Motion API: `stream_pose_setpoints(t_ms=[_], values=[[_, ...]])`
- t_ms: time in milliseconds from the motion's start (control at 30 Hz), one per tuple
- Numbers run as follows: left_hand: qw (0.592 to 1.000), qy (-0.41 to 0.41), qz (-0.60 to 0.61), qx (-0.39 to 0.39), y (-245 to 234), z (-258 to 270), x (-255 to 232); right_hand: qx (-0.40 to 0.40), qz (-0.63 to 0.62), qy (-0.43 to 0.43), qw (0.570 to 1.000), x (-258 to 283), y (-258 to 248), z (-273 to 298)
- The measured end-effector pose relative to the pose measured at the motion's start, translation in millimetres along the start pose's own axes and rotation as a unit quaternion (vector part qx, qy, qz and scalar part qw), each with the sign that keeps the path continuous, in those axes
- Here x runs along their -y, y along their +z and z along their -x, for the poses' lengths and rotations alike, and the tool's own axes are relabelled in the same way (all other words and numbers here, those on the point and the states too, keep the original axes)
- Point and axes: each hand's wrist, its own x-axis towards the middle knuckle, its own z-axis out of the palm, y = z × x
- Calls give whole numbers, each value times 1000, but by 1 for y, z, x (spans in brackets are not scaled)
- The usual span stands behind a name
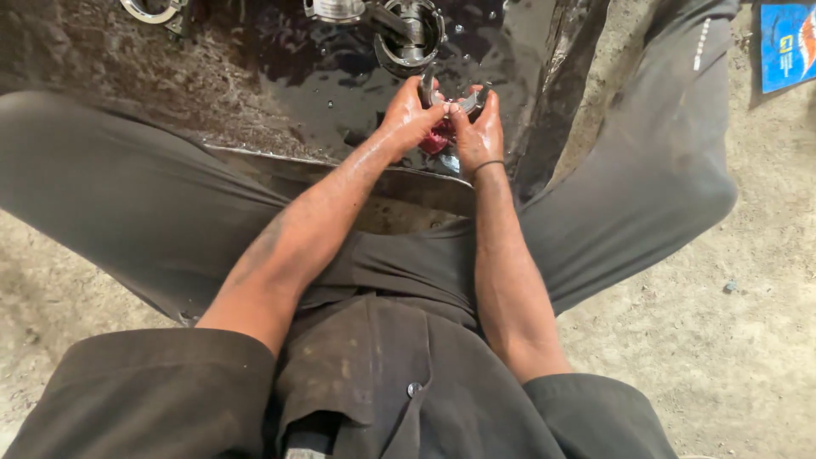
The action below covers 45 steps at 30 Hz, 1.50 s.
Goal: The person scrubs and rinses several small metal engine parts, including a piston and rings, in a basin of dark liquid using a red cloth. The person handles each part individually, wiping surfaces and rinsing them in the basin.
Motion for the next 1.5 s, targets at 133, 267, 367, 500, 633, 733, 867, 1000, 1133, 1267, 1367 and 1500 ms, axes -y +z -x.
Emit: stream_pose_setpoints(t_ms=[133,267,367,500,633,733,867,1000,1133,1267,1367,1500], values=[[998,6,-35,-53,4,13,11,8,56,-70,996,-19,13,0],[975,86,-144,-144,0,9,39,-57,125,-81,987,-36,29,1],[939,136,-248,-197,-4,1,62,-43,167,-67,983,-48,33,1],[935,94,-283,-192,-6,-13,86,-40,193,-84,977,-64,30,-5],[923,123,-306,-197,-4,-17,110,-58,219,-11,974,-83,37,-5],[913,147,-321,-204,0,-13,112,-67,248,-29,966,-81,37,-3],[929,125,-292,-192,-3,-16,75,-19,97,-41,994,-38,26,-12],[964,115,-164,-177,-15,-25,40,51,-117,27,991,6,14,-6],[986,80,65,-131,-19,-26,30,61,-80,24,995,26,10,-3],[974,-103,151,-131,-22,-23,50,80,-89,54,991,-9,16,-7],[983,-84,58,-149,-27,-27,70,78,-38,-36,996,-53,22,-15],[984,-15,-4,-180,-33,-26,85,57,48,-146,986,-77,32,-18]])
